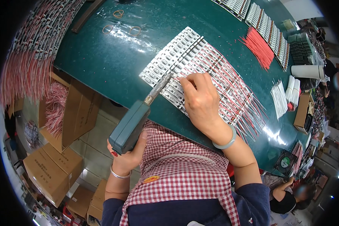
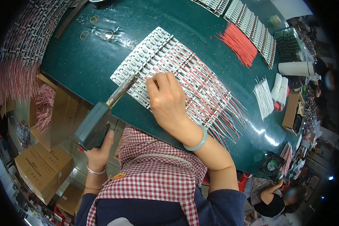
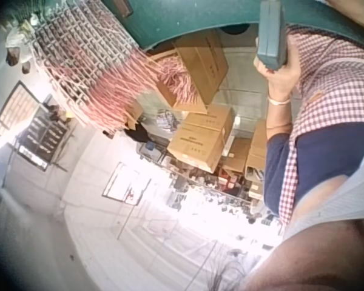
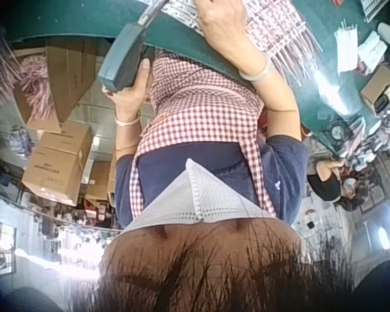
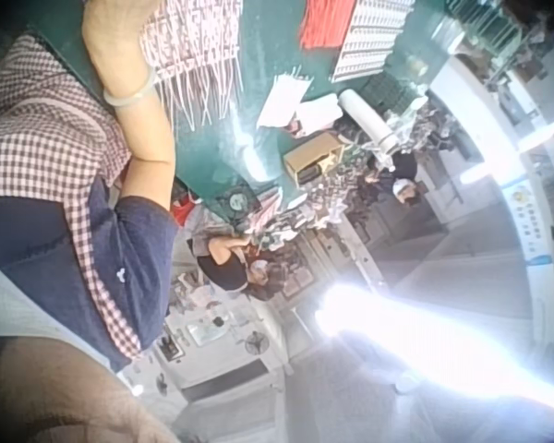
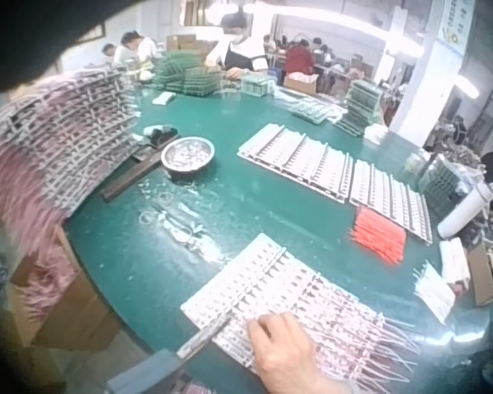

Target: The person uses a soldering iron to attach red and white wires to a white plastic grid fixture. They repeatedly pick up individual wires, place them into slots on the grid, and apply heat with the soldering iron. The person works methodically across the fixture, handling the wires and tool with both hands.

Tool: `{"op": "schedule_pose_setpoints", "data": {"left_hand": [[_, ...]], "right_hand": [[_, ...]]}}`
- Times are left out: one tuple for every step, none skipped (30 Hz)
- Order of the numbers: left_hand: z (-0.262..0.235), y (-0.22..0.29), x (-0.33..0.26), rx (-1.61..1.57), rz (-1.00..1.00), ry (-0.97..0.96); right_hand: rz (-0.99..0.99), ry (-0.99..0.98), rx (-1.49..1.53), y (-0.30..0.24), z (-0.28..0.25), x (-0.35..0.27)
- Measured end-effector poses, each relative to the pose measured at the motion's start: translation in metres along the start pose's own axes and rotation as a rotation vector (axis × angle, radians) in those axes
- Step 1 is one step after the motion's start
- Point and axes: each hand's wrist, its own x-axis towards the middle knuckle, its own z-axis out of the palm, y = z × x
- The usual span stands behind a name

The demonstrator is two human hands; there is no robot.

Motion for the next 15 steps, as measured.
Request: {"op": "schedule_pose_setpoints", "data": {"left_hand": [[-0.0003, 0.0002, -0.0007, 0.007, 0.014, 0.009], [-0.0008, 0.0002, -0.0015, 0.015, 0.027, 0.018], [-0.0010, -0.0005, -0.0024, 0.010, 0.025, 0.019], [-0.0013, -0.0016, -0.0034, 0.005, 0.023, 0.021], [-0.0018, -0.0022, -0.0043, 0.000, 0.021, 0.022], [-0.0024, -0.0023, -0.0047, -0.004, 0.013, 0.013], [-0.0029, -0.0024, -0.0050, -0.007, 0.006, 0.003], [-0.0033, -0.0023, -0.0052, -0.011, -0.002, -0.007], [-0.0031, -0.0023, -0.0055, -0.012, -0.005, -0.003], [-0.0025, -0.0021, -0.0055, -0.013, -0.008, 0.000], [-0.0019, -0.0020, -0.0053, -0.014, -0.010, 0.003], [-0.0019, -0.0013, -0.0046, -0.022, -0.011, 0.001], [-0.0020, -0.0002, -0.0034, -0.030, -0.012, -0.002], [-0.0021, 0.0004, -0.0026, -0.038, -0.013, -0.006], [-0.0017, 0.0000, -0.0028, -0.044, -0.014, -0.006]], "right_hand": [[-0.001, 0.014, -0.003, -0.0017, -0.0010, 0.0003], [-0.002, 0.027, -0.006, -0.0046, -0.0030, 0.0007], [-0.001, 0.040, -0.011, -0.0067, -0.0045, 0.0002], [0.008, 0.038, 0.002, -0.0082, -0.0040, -0.0014], [0.016, 0.035, 0.015, -0.0095, -0.0026, -0.0035], [0.025, 0.032, 0.026, -0.0100, -0.0014, -0.0051], [0.027, 0.028, 0.027, -0.0097, -0.0005, -0.0059], [0.030, 0.024, 0.028, -0.0091, 0.0003, -0.0064], [0.032, 0.019, 0.030, -0.0090, 0.0009, -0.0066], [0.034, 0.019, 0.029, -0.0093, 0.0013, -0.0066], [0.036, 0.018, 0.028, -0.0097, 0.0016, -0.0065], [0.037, 0.017, 0.027, -0.0100, 0.0015, -0.0062], [0.040, 0.013, 0.027, -0.0104, 0.0011, -0.0062], [0.043, 0.009, 0.027, -0.0109, 0.0005, -0.0064], [0.045, 0.006, 0.028, -0.0111, 0.0001, -0.0066]]}}
